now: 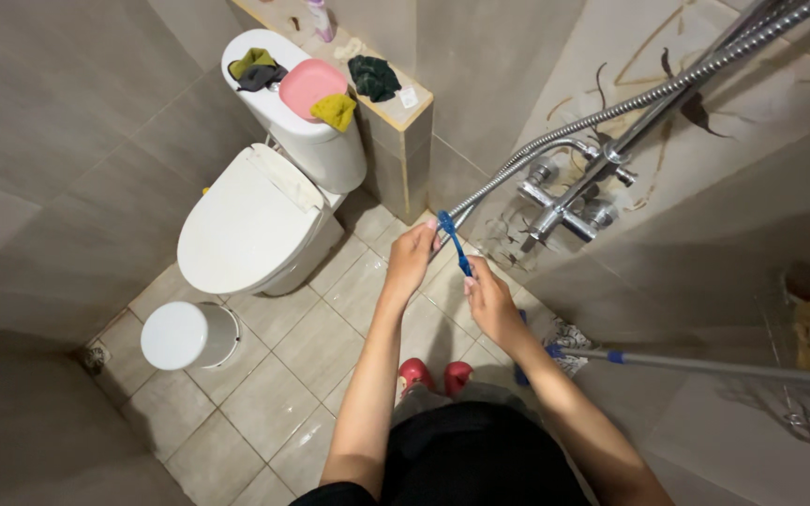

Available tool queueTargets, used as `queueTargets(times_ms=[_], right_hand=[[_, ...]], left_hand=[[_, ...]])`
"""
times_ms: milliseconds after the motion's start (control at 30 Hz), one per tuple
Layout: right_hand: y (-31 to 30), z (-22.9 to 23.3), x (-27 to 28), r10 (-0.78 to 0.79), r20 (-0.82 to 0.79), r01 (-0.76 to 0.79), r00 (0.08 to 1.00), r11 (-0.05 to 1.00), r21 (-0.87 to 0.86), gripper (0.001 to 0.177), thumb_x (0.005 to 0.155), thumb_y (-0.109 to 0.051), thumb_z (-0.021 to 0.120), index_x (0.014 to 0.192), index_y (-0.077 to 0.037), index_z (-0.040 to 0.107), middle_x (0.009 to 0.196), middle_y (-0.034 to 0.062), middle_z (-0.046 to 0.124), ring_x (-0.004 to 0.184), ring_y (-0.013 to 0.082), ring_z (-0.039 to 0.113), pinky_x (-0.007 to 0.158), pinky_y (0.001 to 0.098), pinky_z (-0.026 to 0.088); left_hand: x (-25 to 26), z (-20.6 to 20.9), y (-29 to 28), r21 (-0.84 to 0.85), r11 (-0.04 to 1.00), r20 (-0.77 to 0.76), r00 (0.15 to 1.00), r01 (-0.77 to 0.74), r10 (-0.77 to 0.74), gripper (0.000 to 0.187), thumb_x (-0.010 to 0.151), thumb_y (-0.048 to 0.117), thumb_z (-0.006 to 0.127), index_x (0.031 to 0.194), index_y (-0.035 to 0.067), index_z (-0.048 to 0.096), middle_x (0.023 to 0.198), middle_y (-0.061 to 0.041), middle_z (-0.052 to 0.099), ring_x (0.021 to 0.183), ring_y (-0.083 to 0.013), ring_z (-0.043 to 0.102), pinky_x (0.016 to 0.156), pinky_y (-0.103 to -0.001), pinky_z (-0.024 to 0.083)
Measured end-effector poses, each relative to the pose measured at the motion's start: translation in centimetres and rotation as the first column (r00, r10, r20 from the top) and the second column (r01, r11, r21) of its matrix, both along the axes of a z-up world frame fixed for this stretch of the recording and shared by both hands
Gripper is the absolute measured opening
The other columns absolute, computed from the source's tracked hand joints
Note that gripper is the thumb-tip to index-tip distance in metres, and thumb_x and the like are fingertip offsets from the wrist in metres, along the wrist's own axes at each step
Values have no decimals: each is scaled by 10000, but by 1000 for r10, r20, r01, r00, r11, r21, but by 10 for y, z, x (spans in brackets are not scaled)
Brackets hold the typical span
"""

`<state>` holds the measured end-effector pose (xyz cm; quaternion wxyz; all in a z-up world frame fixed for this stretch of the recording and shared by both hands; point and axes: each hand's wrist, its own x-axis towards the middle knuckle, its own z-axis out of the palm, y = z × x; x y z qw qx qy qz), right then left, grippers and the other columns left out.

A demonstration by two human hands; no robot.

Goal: The person scrubs the metal shower hose with a blue toothbrush, moving along the length of the hose and rotating it to clean different sides. The person holds the hose with one hand while scrubbing with the other.

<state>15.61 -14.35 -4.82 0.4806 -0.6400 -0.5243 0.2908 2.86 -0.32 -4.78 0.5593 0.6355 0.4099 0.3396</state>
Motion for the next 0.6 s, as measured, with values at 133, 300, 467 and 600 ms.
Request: queueTargets(times_ms=[133, 300, 467, 600], right_hand=[[4, -4, -1, -63, 69, 58, 996, 996, 74, 306, 1002, 30, 487, 1301, -28, 520, 883, 100, 605, 715, 201, 629, 643, 337, 516], [14, -6, 15, -140, 115, 134, 983, 989, 59, 267, 1016, 2, 471, 1269, -35, 546, 822, 112, 599, 728, 244, 611, 690, 379, 506], [23, -1, 12, -191, 127, 186, 973, 981, 54, 245, 1000, -42, 498, 1235, -28, 561, 796, 116, 613, 702, 249, 616, 665, 384, 492], [17, 0, -10, -139, -35, 135, 990, 985, -104, 258, 1005, -19, 476, 1250, -33, 556, 790, 149, 593, 682, 278, 593, 641, 380, 502]], left_hand=[[-2, -6, 10, -50, 999, -61, 998, 23, -26, 528, 1048, 449, 475, 701, 71, 599, 578, 14, 492, 569, -94, 455, 552, -290, 364], [-6, -17, 16, -107, 992, -36, 997, 65, -69, 551, 1050, 473, 465, 678, 81, 574, 567, 20, 481, 553, -90, 453, 537, -291, 355], [-9, -27, 18, -139, 988, 8, 997, 71, -71, 548, 1056, 469, 465, 679, 87, 572, 569, 45, 474, 549, -77, 435, 532, -274, 340], [-11, -31, 19, -181, 981, 46, 997, 64, -56, 518, 1053, 442, 480, 686, 89, 572, 570, 51, 450, 544, -71, 409, 521, -272, 321]])
